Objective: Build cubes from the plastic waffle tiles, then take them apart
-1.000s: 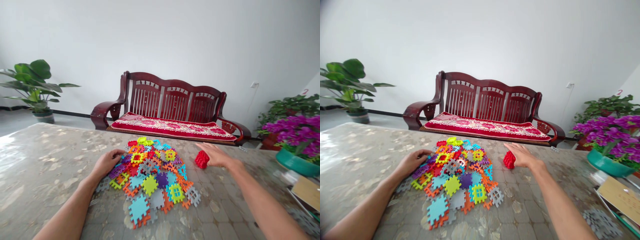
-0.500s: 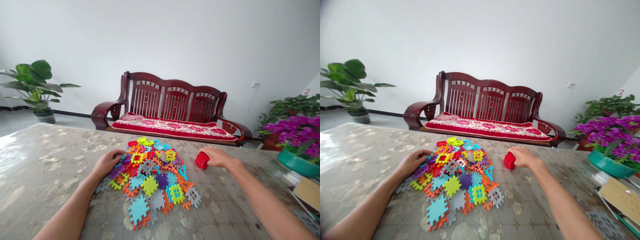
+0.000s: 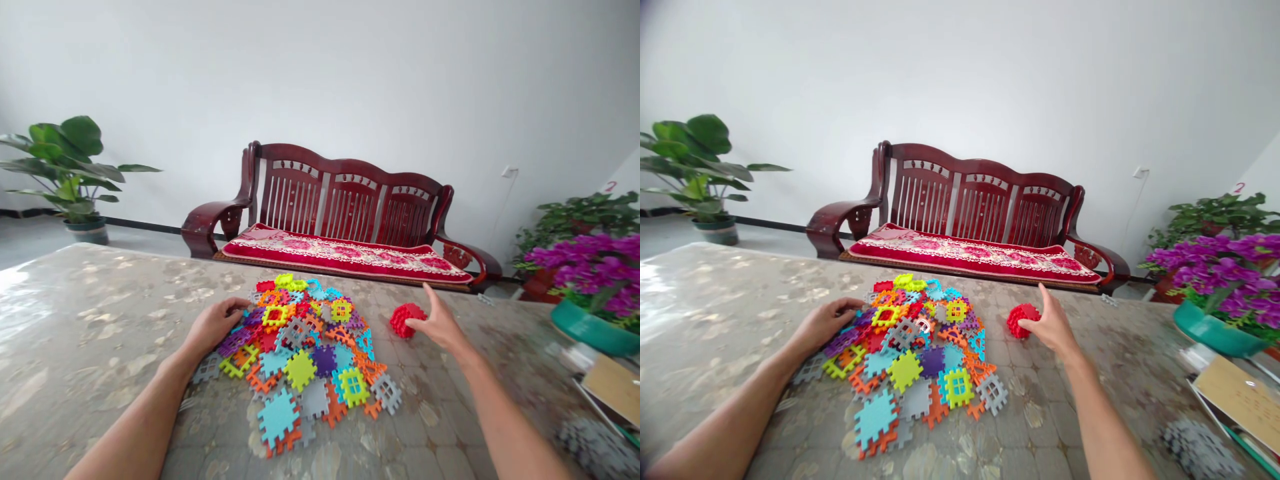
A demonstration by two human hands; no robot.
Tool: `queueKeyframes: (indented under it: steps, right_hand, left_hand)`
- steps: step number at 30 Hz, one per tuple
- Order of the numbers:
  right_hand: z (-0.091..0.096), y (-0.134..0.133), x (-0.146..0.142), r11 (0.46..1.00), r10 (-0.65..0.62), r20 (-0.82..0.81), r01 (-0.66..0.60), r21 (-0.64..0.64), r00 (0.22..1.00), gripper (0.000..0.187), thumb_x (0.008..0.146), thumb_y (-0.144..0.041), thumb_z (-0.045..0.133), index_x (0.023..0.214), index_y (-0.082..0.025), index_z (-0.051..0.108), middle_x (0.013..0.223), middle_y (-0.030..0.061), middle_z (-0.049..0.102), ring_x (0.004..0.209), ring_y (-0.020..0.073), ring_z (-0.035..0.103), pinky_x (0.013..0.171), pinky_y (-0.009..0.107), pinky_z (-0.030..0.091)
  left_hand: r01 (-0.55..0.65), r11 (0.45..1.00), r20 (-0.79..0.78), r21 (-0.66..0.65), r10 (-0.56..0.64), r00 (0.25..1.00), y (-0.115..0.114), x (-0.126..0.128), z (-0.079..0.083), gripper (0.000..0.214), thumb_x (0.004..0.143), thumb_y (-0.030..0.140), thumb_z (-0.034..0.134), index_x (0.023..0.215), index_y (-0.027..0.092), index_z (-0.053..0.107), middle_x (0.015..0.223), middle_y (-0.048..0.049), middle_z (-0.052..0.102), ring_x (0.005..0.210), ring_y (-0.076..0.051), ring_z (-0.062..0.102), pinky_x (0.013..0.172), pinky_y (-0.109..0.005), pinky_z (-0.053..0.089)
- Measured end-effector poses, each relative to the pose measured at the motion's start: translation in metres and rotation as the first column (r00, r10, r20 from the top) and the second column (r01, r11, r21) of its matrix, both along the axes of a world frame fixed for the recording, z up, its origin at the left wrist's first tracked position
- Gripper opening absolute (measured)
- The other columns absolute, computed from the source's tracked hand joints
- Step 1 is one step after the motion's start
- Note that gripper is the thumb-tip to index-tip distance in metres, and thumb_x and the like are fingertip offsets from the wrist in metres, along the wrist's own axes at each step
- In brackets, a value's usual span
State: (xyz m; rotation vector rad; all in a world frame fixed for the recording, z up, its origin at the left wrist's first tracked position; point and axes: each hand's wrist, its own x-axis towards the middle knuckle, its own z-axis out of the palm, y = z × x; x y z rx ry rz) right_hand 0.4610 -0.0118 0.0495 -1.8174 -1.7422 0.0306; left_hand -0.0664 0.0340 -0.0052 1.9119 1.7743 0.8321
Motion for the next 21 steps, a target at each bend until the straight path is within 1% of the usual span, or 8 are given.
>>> queueKeyframes:
  steps: [2, 4, 6, 8, 12, 15, 18, 21]
  right_hand:
    - [-0.020, -0.003, -0.009, 0.986, -0.125, -0.195, 0.143, 0.084, 0.973, 0.111, 0.062, -0.052, 0.072, 0.152, -0.018, 0.016, 0.150, 0.0194, 0.035, 0.136, 0.0351, 0.038, 0.109, 0.050, 0.032]
    - [-0.037, -0.004, -0.022, 0.968, -0.196, -0.328, 0.235, 0.084, 0.924, 0.118, 0.058, -0.056, 0.074, 0.151, -0.015, 0.015, 0.150, 0.0219, 0.034, 0.135, 0.0371, 0.038, 0.110, 0.050, 0.031]
    - [-0.048, -0.005, -0.034, 0.946, -0.252, -0.408, 0.311, 0.085, 0.878, 0.121, 0.056, -0.058, 0.075, 0.151, -0.013, 0.015, 0.151, 0.0221, 0.032, 0.137, 0.0373, 0.035, 0.113, 0.049, 0.028]
    - [-0.053, -0.005, -0.044, 0.919, -0.307, -0.453, 0.385, 0.088, 0.837, 0.124, 0.053, -0.059, 0.076, 0.151, -0.014, 0.015, 0.152, 0.0209, 0.031, 0.139, 0.0369, 0.032, 0.114, 0.047, 0.027]
    - [-0.049, -0.007, -0.054, 0.890, -0.404, -0.460, 0.456, 0.003, 0.791, 0.127, 0.052, -0.056, 0.077, 0.152, -0.013, 0.011, 0.148, 0.0210, 0.039, 0.131, 0.0365, 0.045, 0.108, 0.044, 0.035]
    - [-0.045, -0.008, -0.060, 0.878, -0.458, -0.412, 0.474, -0.070, 0.787, 0.120, 0.056, -0.053, 0.075, 0.153, -0.015, 0.014, 0.141, 0.0201, 0.049, 0.121, 0.0370, 0.054, 0.102, 0.045, 0.040]
    - [-0.045, -0.009, -0.062, 0.874, -0.470, -0.396, 0.479, -0.084, 0.789, 0.118, 0.058, -0.051, 0.073, 0.153, -0.015, 0.013, 0.138, 0.0198, 0.052, 0.117, 0.0370, 0.057, 0.097, 0.044, 0.043]
    - [-0.048, -0.013, -0.059, 0.880, -0.461, -0.374, 0.470, -0.072, 0.805, 0.123, 0.056, -0.052, 0.074, 0.153, -0.014, 0.009, 0.136, 0.0198, 0.053, 0.116, 0.0369, 0.058, 0.095, 0.044, 0.045]
  left_hand:
    - [-0.001, 1.000, -0.003, -0.001, 0.001, 1.000, 0.000, 0.000, 0.000, 0.041, 0.073, 0.038, 0.048, 0.104, 0.024, 0.071, 0.091, 0.0000, 0.077, 0.083, -0.021, 0.069, 0.074, -0.027, 0.049]
    - [0.002, 1.000, -0.003, 0.001, -0.002, 1.000, 0.000, 0.000, 0.000, 0.041, 0.073, 0.038, 0.048, 0.104, 0.024, 0.071, 0.092, -0.0001, 0.077, 0.083, -0.021, 0.068, 0.074, -0.027, 0.048]
    - [0.002, 1.000, 0.001, 0.007, -0.002, 1.000, 0.000, 0.000, 0.000, 0.042, 0.073, 0.039, 0.048, 0.104, 0.023, 0.071, 0.093, -0.0003, 0.077, 0.083, -0.021, 0.068, 0.074, -0.027, 0.048]
    - [0.001, 1.000, 0.009, 0.013, -0.001, 1.000, 0.000, 0.000, 0.000, 0.041, 0.072, 0.039, 0.049, 0.104, 0.023, 0.071, 0.093, -0.0003, 0.077, 0.083, -0.021, 0.068, 0.074, -0.027, 0.048]
    - [0.000, 1.000, 0.021, 0.002, -0.001, 1.000, 0.000, -0.001, -0.001, 0.041, 0.073, 0.039, 0.050, 0.103, 0.024, 0.071, 0.091, 0.0004, 0.077, 0.083, -0.021, 0.068, 0.074, -0.027, 0.048]
    - [-0.004, 1.000, 0.025, 0.000, 0.004, 1.000, 0.001, -0.001, -0.002, 0.040, 0.073, 0.039, 0.050, 0.103, 0.024, 0.071, 0.089, 0.0011, 0.077, 0.082, -0.021, 0.068, 0.074, -0.026, 0.048]
    - [-0.006, 1.000, 0.030, 0.007, 0.006, 1.000, 0.002, -0.001, -0.003, 0.040, 0.072, 0.039, 0.050, 0.103, 0.025, 0.072, 0.090, 0.0016, 0.077, 0.082, -0.021, 0.068, 0.073, -0.026, 0.048]
    - [0.001, 1.000, 0.029, 0.011, -0.002, 1.000, 0.004, -0.002, -0.005, 0.040, 0.072, 0.039, 0.050, 0.102, 0.024, 0.072, 0.093, 0.0015, 0.077, 0.083, -0.021, 0.068, 0.073, -0.026, 0.049]
